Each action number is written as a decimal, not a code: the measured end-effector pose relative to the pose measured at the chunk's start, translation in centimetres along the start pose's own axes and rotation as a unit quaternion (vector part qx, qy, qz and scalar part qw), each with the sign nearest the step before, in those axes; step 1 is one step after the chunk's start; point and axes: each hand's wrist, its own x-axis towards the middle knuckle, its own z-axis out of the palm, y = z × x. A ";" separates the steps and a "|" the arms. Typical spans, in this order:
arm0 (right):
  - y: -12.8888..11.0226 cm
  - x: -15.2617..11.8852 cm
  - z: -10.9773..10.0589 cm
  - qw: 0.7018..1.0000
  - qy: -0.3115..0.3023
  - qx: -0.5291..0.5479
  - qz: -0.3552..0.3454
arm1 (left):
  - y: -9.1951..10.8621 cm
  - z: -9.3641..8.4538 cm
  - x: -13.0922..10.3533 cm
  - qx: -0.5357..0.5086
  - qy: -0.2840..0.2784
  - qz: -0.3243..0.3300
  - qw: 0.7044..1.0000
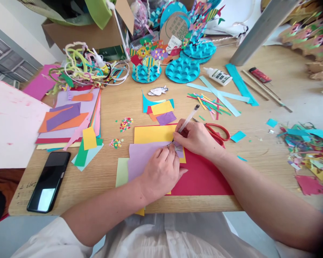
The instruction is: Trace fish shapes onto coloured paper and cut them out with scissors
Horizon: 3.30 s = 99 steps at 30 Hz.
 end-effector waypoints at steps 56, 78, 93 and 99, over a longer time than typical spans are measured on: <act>0.2 0.1 -0.4 0.999 0.004 -0.027 -0.021 | -0.2 -0.1 0.2 -0.014 -0.003 -0.006 1.000; -0.2 -0.9 -0.9 0.999 0.007 -0.023 0.028 | -0.5 -0.4 0.1 -0.029 -0.036 0.002 0.999; 1.1 -1.8 0.5 0.995 0.091 0.025 0.031 | -0.6 -0.1 0.0 -0.045 -0.018 -0.005 0.999; 1.2 -1.8 0.6 0.994 0.099 0.030 0.031 | -0.6 -0.1 0.0 -0.032 -0.023 -0.003 0.999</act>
